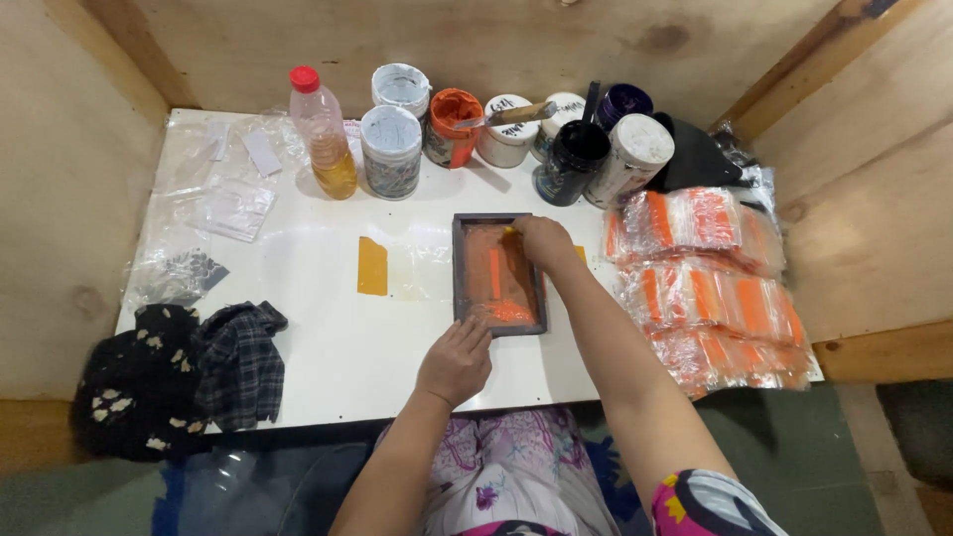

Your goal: Applying ink to small orange strips using a manual screen-printing frame and a squeegee.

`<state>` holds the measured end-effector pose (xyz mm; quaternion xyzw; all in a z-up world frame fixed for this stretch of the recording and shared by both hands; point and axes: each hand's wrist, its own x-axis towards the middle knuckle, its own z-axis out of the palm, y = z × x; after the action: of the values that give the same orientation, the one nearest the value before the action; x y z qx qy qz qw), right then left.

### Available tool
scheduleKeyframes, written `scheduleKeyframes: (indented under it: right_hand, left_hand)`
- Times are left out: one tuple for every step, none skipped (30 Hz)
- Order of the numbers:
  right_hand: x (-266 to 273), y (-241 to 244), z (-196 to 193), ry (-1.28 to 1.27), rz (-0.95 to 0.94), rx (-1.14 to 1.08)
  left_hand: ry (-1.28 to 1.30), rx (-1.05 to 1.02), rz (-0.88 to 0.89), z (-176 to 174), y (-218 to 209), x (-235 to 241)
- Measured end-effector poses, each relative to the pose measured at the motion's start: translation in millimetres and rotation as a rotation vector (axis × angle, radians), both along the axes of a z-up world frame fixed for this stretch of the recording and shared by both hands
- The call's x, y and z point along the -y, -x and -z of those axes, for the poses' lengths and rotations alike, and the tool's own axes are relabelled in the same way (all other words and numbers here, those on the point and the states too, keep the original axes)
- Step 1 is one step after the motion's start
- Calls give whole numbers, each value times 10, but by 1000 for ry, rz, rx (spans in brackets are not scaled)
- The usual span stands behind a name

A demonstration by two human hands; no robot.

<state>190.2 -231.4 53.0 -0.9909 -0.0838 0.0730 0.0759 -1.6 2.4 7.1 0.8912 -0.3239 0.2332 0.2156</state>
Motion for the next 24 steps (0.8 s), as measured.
scheduleKeyframes:
  right_hand:
    - [-14,20,53,0,-2,-3]
    - [-23,41,104,25,-35,36]
    - [-29,66,157,50,-69,74]
    - [-26,103,178,50,-68,66]
    - [-20,141,196,57,-83,75]
    - [-16,138,193,65,-98,90]
    - [-80,304,38,65,-96,89]
    - [-136,447,-134,58,-143,101]
    - [-198,595,-302,51,-190,113]
    - [-182,685,-240,54,-189,109]
    - [-169,776,-178,39,-234,133]
    - [-153,830,-133,26,-282,163]
    - [-89,883,6,30,-285,164]
    - [-37,941,149,36,-305,170]
    - [17,998,288,41,-326,176]
    - [17,1071,291,42,-325,180]
    - [18,1143,292,45,-359,184]
    - [9,1206,294,47,-394,190]
    - [-18,1156,99,46,-394,195]
    - [-48,1111,-91,-68,-259,35]
    - [-77,1063,-280,-180,-121,-124]
    - [-33,866,-208,-184,-123,-121]
    - [12,664,-137,-217,-35,-93]
    - [62,460,-66,-250,50,-66]
  left_hand:
    - [0,-3,-2,14,-3,0]
    - [-2,-6,-7,28,-3,8]
    - [-3,-10,-12,44,0,17]
    - [-3,-18,-11,58,5,24]
    - [0,-3,-14,71,11,33]
    - [3,18,-16,73,-27,40]
    - [3,17,-14,86,-4,28]
    - [2,14,-9,96,-6,25]
    - [1,10,-5,107,-5,19]
    - [4,6,-3,120,3,27]
    - [2,-1,-10,133,11,33]
    - [1,-3,-20,139,-14,46]
    - [6,-2,-22,108,-7,53]
    - [1,-4,-23,75,2,42]
    - [-4,-6,-24,40,9,34]
    - [-5,-2,-23,48,10,34]
    - [-1,5,-21,53,8,35]
    - [2,13,-20,58,1,28]
    - [1,18,-21,38,-8,27]
    - [2,8,-20,25,-2,29]
    - [3,-1,-19,12,0,30]
    - [0,2,-20,42,0,31]
    - [8,4,-18,72,-3,33]
    - [18,6,-19,105,-4,46]
